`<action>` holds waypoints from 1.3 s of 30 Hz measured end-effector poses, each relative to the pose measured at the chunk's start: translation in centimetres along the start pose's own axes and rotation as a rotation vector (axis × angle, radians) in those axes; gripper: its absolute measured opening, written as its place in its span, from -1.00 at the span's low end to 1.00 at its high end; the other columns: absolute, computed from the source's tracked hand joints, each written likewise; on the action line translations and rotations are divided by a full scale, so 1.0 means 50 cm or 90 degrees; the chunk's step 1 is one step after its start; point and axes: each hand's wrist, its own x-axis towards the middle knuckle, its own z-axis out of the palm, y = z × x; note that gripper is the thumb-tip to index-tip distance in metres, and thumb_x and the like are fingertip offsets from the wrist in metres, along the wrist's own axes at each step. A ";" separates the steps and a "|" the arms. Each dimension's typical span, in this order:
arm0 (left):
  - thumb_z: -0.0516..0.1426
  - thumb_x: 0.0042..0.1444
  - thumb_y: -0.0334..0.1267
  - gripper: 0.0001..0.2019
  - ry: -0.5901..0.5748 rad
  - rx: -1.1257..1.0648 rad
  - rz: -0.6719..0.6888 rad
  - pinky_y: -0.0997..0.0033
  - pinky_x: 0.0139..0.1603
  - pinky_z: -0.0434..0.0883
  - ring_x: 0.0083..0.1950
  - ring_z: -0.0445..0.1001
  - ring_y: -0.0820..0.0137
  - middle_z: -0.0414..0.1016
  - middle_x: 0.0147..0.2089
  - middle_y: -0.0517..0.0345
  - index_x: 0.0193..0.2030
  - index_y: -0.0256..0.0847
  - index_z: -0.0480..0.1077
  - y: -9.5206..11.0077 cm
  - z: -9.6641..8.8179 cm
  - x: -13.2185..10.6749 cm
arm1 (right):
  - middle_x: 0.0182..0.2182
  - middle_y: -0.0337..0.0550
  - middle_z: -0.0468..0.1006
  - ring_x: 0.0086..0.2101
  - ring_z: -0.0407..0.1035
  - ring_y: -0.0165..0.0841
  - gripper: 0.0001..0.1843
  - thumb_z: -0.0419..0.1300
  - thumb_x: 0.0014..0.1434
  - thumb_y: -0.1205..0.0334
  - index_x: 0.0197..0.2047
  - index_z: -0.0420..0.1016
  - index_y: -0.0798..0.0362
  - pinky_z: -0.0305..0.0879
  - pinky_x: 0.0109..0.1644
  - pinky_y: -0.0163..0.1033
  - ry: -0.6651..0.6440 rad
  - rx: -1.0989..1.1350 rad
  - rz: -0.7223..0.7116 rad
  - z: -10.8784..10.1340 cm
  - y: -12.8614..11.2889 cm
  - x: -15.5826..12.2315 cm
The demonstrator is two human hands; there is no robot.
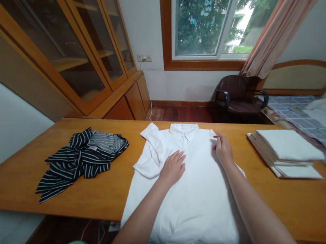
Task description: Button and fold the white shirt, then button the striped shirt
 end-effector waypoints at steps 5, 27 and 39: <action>0.07 0.25 -0.37 -0.62 0.019 -0.042 0.015 0.05 0.37 0.28 0.38 0.25 0.20 0.39 0.30 0.02 0.19 -0.16 0.39 -0.004 0.005 -0.002 | 0.29 0.10 0.24 0.28 0.08 -0.13 -0.56 -0.12 0.37 0.13 0.15 0.40 0.07 0.06 0.33 0.09 0.028 -0.063 -0.085 0.008 -0.001 0.005; 0.07 0.13 -0.21 -0.76 0.196 -0.368 -0.516 0.53 -0.42 0.38 -0.38 0.50 0.43 0.51 -0.33 0.14 -0.10 -0.24 0.39 -0.294 -0.199 0.031 | -0.03 -0.04 0.50 -0.03 0.32 -0.12 -0.69 0.11 0.29 0.28 0.06 0.51 -0.07 0.34 0.06 -0.01 -0.368 -0.098 -0.281 -0.018 -0.200 -0.167; 0.24 0.02 -0.32 -0.44 0.137 -0.251 -0.531 0.41 -0.25 0.40 -0.32 0.51 0.32 0.47 -0.35 0.19 0.17 -0.27 0.20 -0.310 -0.127 0.118 | 0.22 -0.04 0.38 0.17 0.22 -0.04 -0.57 0.07 0.33 0.21 0.25 0.38 -0.12 0.17 0.28 0.15 -0.299 -0.145 -0.279 0.005 -0.209 -0.224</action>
